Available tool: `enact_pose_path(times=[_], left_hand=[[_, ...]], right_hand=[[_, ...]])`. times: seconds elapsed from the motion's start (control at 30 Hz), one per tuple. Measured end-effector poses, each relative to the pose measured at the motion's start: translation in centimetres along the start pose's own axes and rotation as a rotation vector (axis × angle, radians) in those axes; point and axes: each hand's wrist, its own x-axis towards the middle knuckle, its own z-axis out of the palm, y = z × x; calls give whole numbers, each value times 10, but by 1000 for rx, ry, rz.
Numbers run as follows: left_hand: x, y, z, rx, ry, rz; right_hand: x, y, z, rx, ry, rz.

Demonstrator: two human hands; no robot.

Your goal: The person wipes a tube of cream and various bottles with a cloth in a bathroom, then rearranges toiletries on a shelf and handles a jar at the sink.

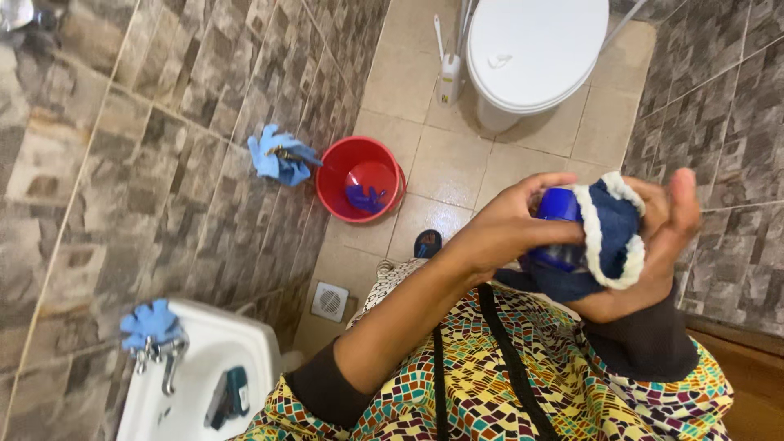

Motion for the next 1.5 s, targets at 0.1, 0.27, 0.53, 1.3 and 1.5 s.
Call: enact_pose_path(times=[0.1,0.27,0.53,1.3,1.5], left_hand=[[12,18,-18,-308,-138,-145],[34,34,-43,-332,-220,-271],[54,43,-45,-56,-124,-220],[82,41,-5,6,-402,-288],[92,25,10,83,-446,-253]], right_hand=[[6,20,12,167,78,121],[13,38,38,219,165,178],[30,8,40,-100,186,166],[-4,20,23,-270,411,286],[-40,29,12,-75,553,361]])
